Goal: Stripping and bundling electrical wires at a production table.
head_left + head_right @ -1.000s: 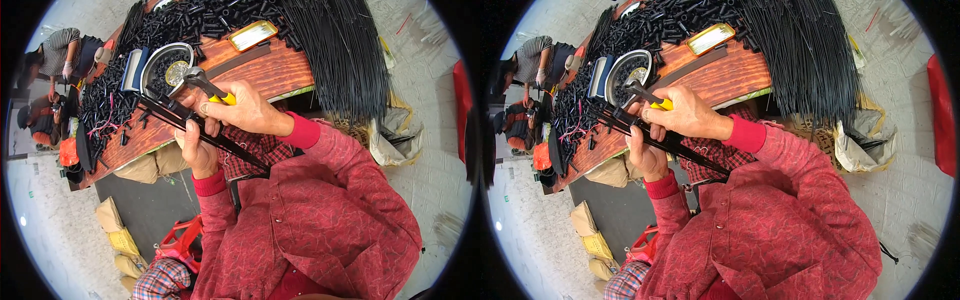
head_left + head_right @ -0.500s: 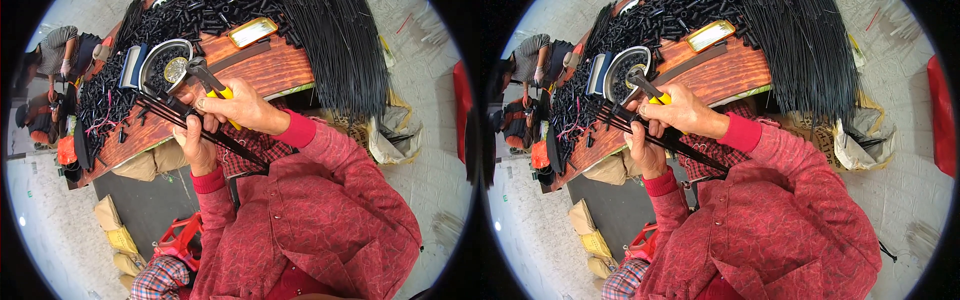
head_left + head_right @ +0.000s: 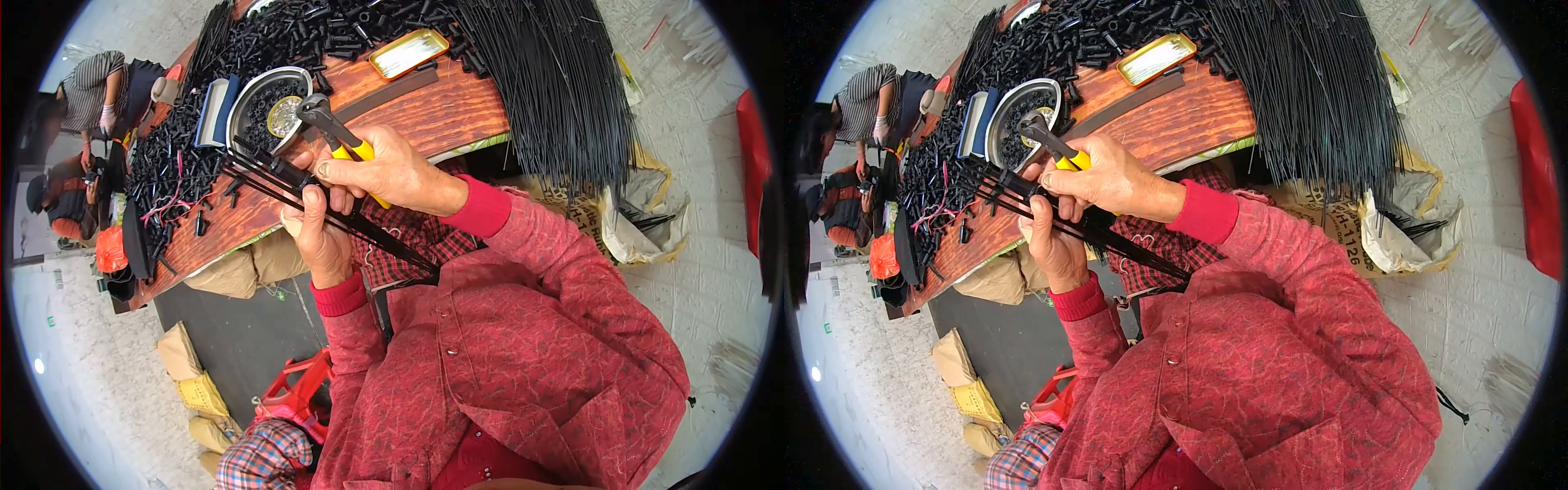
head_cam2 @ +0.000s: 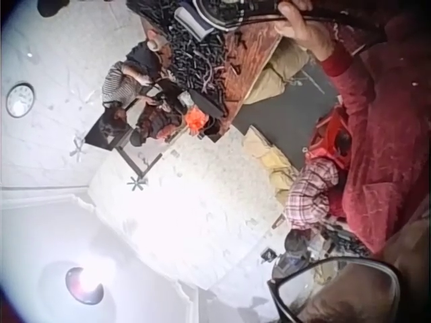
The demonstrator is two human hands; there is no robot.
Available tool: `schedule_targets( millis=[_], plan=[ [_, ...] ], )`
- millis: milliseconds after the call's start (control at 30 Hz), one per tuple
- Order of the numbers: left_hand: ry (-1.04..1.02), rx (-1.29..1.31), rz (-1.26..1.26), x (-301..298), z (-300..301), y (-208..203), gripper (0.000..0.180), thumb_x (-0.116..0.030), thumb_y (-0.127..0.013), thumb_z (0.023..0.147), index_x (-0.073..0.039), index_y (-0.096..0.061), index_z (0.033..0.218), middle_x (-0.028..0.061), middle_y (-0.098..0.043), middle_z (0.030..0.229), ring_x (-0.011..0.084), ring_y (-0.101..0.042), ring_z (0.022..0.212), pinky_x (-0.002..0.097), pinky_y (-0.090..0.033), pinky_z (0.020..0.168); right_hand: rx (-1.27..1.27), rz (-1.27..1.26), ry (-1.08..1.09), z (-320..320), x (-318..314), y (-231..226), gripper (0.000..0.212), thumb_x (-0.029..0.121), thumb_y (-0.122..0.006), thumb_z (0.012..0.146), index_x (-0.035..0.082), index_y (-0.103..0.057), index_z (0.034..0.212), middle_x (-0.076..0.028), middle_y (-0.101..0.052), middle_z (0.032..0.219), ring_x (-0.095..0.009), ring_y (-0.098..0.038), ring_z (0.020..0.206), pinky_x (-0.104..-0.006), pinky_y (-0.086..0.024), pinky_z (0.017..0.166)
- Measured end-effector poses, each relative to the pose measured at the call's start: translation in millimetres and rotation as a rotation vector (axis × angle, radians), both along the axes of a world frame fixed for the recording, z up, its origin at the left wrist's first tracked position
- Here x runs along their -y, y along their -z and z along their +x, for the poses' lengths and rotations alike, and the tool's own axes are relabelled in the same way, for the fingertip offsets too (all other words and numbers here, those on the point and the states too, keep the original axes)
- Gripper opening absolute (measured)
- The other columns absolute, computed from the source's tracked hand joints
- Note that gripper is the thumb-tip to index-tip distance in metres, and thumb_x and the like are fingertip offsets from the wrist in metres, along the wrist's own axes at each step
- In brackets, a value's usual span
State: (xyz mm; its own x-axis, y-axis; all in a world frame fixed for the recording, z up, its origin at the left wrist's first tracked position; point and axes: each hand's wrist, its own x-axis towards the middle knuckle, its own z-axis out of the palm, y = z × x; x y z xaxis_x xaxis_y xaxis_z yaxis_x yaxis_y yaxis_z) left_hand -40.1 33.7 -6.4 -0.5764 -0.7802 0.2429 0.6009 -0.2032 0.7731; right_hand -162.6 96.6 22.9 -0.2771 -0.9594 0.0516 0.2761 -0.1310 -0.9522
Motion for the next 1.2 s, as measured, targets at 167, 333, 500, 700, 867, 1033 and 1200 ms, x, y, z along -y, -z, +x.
schedule_targets(
  millis=[167, 333, 500, 700, 867, 1033, 1200],
  plan=[
    [-0.010, 0.008, 0.033, -3.0, 1.1, -1.9, 0.049, -0.022, -0.068, 0.089, 0.001, -0.047, 0.126, 0.0033, -0.054, 0.078, 0.0101, -0.047, 0.061, 0.0238, -0.036, 0.053, -0.042, -0.037, 0.051, 3.5, -1.3, -4.6, 0.019, 0.020, -0.063, 0.089, 0.001, -0.063, 0.088, -0.002, -0.061, 0.068, -0.008, -0.057, 0.057, -0.0216, -0.043, 0.051],
    [0.034, -0.031, 0.042, -3.9, 4.9, -1.8, 0.050, -0.025, -0.068, 0.089, 0.000, -0.046, 0.126, 0.0038, -0.054, 0.078, 0.0102, -0.047, 0.061, 0.0230, -0.036, 0.054, 0.025, -0.025, -0.050, 0.0, -5.7, -7.9, 0.019, 0.020, -0.064, 0.089, 0.001, -0.063, 0.090, -0.002, -0.061, 0.068, -0.008, -0.058, 0.059, -0.0221, -0.044, 0.053],
    [0.048, -0.043, 0.034, -0.8, 5.5, 5.2, 0.049, -0.026, -0.068, 0.089, -0.001, -0.047, 0.125, 0.0039, -0.053, 0.079, 0.0098, -0.047, 0.062, 0.0221, -0.035, 0.054, 0.024, -0.023, -0.070, -2.2, -4.4, -4.2, 0.019, 0.019, -0.064, 0.089, 0.001, -0.063, 0.090, -0.002, -0.062, 0.071, -0.007, -0.057, 0.061, -0.0224, -0.044, 0.054],
    [-0.033, 0.072, -0.025, 7.4, 5.2, 5.5, 0.042, -0.019, -0.063, 0.091, -0.003, -0.047, 0.126, 0.0001, -0.052, 0.084, 0.0071, -0.044, 0.065, 0.0218, -0.038, 0.056, -0.773, -0.327, 0.315, -4.4, 0.3, 6.1, 0.013, 0.005, -0.070, 0.077, 0.001, -0.062, 0.088, -0.011, -0.060, 0.076, -0.024, -0.062, 0.067, -0.0341, -0.046, 0.056],
    [-0.100, 0.139, 0.024, 21.7, 11.4, 23.9, 0.050, -0.011, -0.065, 0.084, -0.003, -0.045, 0.129, 0.0100, -0.066, 0.091, 0.0158, -0.064, 0.070, 0.0231, -0.048, 0.056, -1.050, -0.499, 0.370, -12.0, -1.1, 2.9, 0.025, 0.003, -0.070, 0.067, 0.007, -0.064, 0.091, -0.009, -0.059, 0.078, -0.029, -0.062, 0.069, -0.0383, -0.047, 0.056],
    [-0.199, 0.263, -0.034, 12.2, 4.8, 9.6, 0.023, -0.012, -0.057, 0.091, -0.006, -0.053, 0.113, 0.0006, -0.058, 0.082, 0.0098, -0.057, 0.070, 0.0242, -0.046, 0.058, -1.311, -0.610, 0.450, -16.0, -5.7, -16.4, 0.020, 0.012, -0.065, 0.069, 0.009, -0.063, 0.089, -0.004, -0.055, 0.075, -0.023, -0.058, 0.065, -0.0361, -0.046, 0.055],
    [-0.103, 0.236, 0.138, 19.5, 14.5, 22.4, 0.041, 0.003, -0.069, 0.080, -0.001, -0.054, 0.118, 0.0072, -0.062, 0.091, 0.0153, -0.062, 0.074, 0.0269, -0.053, 0.066, -1.517, -0.586, 0.367, -20.1, -15.0, -19.0, 0.022, 0.015, -0.061, 0.073, 0.006, -0.063, 0.093, -0.004, -0.055, 0.079, -0.021, -0.060, 0.068, -0.0321, -0.050, 0.057]
  ],
)
